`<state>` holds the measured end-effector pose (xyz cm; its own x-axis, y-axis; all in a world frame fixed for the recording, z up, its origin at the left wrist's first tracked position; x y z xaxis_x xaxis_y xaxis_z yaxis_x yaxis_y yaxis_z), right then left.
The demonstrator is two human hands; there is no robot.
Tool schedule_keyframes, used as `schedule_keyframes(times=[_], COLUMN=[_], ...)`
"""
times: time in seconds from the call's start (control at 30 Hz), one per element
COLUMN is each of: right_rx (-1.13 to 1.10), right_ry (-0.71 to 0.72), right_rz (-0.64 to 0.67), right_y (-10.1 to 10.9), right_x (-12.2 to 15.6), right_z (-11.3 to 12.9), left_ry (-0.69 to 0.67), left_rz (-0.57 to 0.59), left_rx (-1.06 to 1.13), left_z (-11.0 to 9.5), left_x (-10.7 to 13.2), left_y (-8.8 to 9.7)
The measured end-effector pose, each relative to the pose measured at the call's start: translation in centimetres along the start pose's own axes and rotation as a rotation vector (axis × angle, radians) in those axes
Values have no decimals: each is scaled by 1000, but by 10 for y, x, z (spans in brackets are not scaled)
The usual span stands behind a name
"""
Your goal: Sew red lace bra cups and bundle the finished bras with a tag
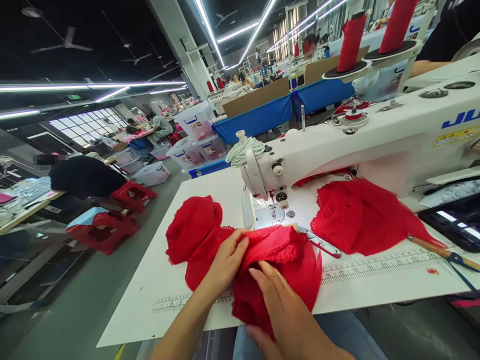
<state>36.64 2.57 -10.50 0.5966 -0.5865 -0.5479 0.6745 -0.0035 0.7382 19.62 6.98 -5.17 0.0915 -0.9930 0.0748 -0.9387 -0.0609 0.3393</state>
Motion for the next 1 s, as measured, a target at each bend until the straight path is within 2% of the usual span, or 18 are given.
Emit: schedule_keyframes(times=[0.1,0.23,0.33,0.4,0.47,0.57,0.63,0.7,0.77,0.83,0.93,1.0], right_rx=[-93,-202,-222,-182,-103,54,160,176,140,75,-68,-198], right_ry=[-131,-361,-392,-325,-265,-350,-458,-556,-613,-667,-791,-846], right_rz=[3,38,-13,-65,-151,-267,-294,-245,-203,-223,-377,-501], right_y=[-3,-5,3,14,31,61,76,84,87,89,96,104], right_x=[10,16,13,8,3,-2,-3,-3,-1,3,11,15], right_z=[-7,-12,-16,-23,-37,-76,-106,-133,-151,-161,-170,-175], left_ry=[-10,9,-43,-193,-410,-766,-879,-819,-717,-687,-723,-781], left_rz=[-44,-31,-67,-123,-151,29,141,117,5,-113,-214,-221], left_rx=[-41,-60,-130,-269,-442,-674,-795,-882,-966,-1033,-1036,-991], left_z=[-2,5,10,7,3,-1,3,10,17,22,23,20], left_x=[-2,-4,3,13,27,47,52,50,44,40,38,39], left_y=[-4,-5,-3,-4,-8,-18,-24,-27,-26,-26,-31,-39])
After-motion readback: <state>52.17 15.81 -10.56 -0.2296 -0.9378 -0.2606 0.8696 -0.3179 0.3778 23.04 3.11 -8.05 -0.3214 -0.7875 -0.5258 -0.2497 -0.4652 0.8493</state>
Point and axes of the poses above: each hand's wrist, its own x-axis away from the middle knuckle, its own y-axis out of the back of the hand, z = x × y, the point moved 1 cm from there along -x, towards the middle knuckle, and after that the axes turned 12 degrees about x, right-handed, at the moved point
